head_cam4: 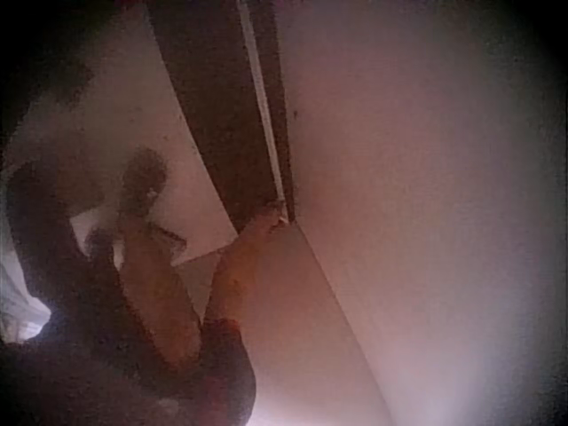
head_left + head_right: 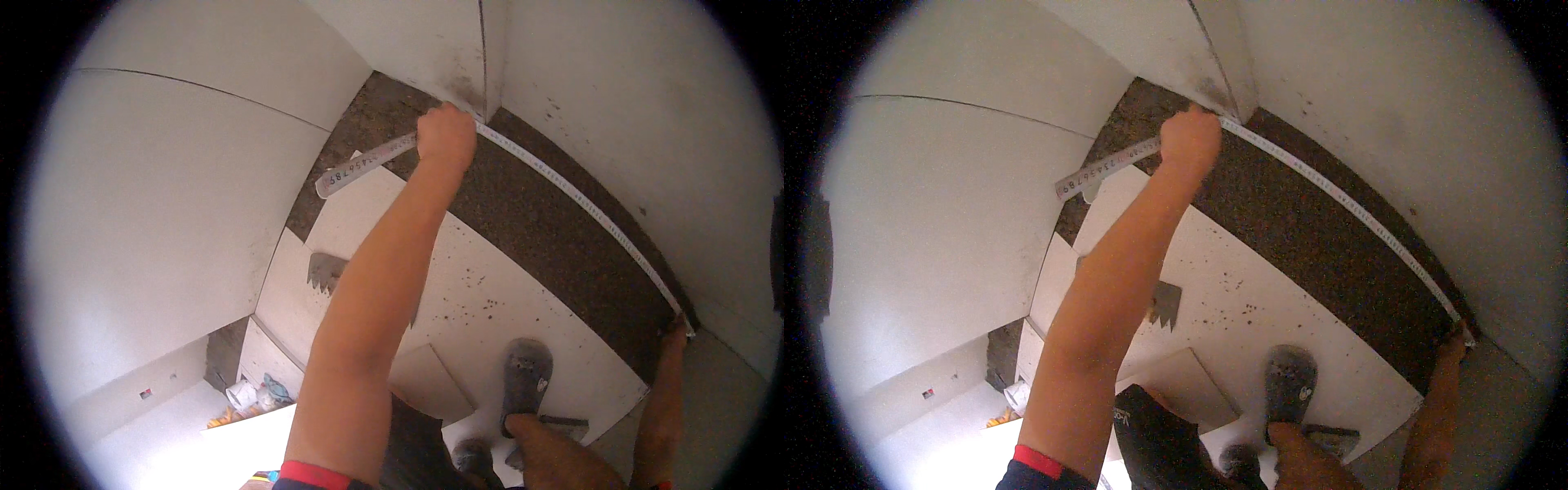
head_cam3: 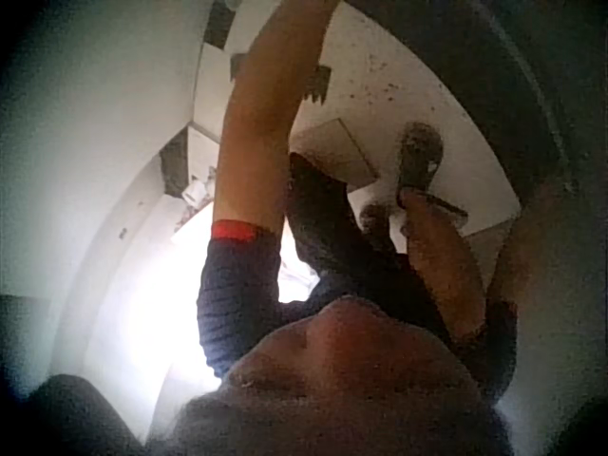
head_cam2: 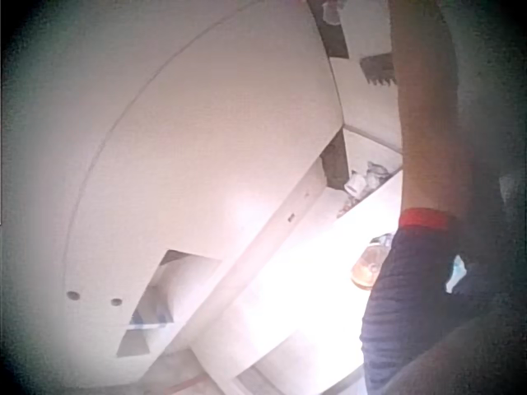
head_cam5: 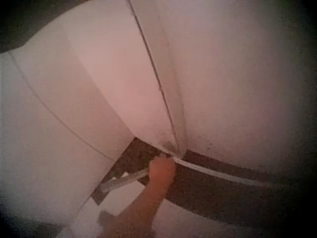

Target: The person measures a tile and a section of a room using a tape measure, then uses a marker and a straight edge to draw a line across the tile surface.

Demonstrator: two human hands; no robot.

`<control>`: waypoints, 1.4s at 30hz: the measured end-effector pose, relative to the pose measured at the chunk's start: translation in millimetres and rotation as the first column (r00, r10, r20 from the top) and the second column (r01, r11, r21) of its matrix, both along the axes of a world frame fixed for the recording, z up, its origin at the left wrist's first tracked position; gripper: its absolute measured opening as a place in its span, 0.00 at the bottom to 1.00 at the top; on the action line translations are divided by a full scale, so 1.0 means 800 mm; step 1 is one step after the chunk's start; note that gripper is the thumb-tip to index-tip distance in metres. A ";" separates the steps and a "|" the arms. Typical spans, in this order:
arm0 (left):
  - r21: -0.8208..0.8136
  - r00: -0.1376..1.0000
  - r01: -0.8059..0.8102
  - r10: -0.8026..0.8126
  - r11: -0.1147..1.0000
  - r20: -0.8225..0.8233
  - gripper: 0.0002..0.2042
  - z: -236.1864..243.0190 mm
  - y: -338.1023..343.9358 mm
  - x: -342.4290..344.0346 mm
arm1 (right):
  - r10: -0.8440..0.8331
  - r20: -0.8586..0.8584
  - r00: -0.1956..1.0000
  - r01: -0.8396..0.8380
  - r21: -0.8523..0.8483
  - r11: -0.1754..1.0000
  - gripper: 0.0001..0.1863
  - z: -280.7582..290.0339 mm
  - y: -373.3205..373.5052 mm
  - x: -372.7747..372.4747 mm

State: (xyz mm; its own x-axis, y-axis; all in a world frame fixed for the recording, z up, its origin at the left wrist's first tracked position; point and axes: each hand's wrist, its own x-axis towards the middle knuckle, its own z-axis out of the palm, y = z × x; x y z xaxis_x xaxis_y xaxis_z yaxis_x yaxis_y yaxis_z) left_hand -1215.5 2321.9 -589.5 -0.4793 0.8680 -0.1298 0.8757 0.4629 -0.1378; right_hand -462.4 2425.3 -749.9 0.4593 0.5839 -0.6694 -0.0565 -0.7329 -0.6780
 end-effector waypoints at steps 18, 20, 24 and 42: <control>-0.011 0.883 -0.448 0.444 0.894 0.150 0.09 0.474 -0.582 0.015 | 0.427 -0.030 0.904 -0.421 0.115 0.900 0.24 0.305 -0.232 -0.220; 0.036 0.786 -0.592 0.567 0.805 0.245 0.10 0.511 -0.642 0.040 | 0.281 -0.053 0.958 -0.278 0.059 0.959 0.22 0.361 -0.237 -0.283; 0.130 0.649 -0.743 0.659 0.657 0.380 0.10 0.558 -0.741 0.097 | 0.679 -0.277 0.680 -0.531 0.453 0.716 0.20 0.415 -0.204 -0.287; 0.204 0.534 -0.711 0.328 0.673 0.779 0.08 0.502 -0.919 0.180 | 0.540 0.072 0.839 -0.101 0.995 0.023 0.15 0.867 -0.180 -0.483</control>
State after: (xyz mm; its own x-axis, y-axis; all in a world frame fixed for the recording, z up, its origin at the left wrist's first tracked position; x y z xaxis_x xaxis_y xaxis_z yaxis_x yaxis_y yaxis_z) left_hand -1071.5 1586.8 -188.1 -0.8138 0.5128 -0.2735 0.2014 0.6903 0.6949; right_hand -849.1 2281.2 -56.4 -0.0319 0.8247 0.5646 -0.3366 0.5230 -0.7830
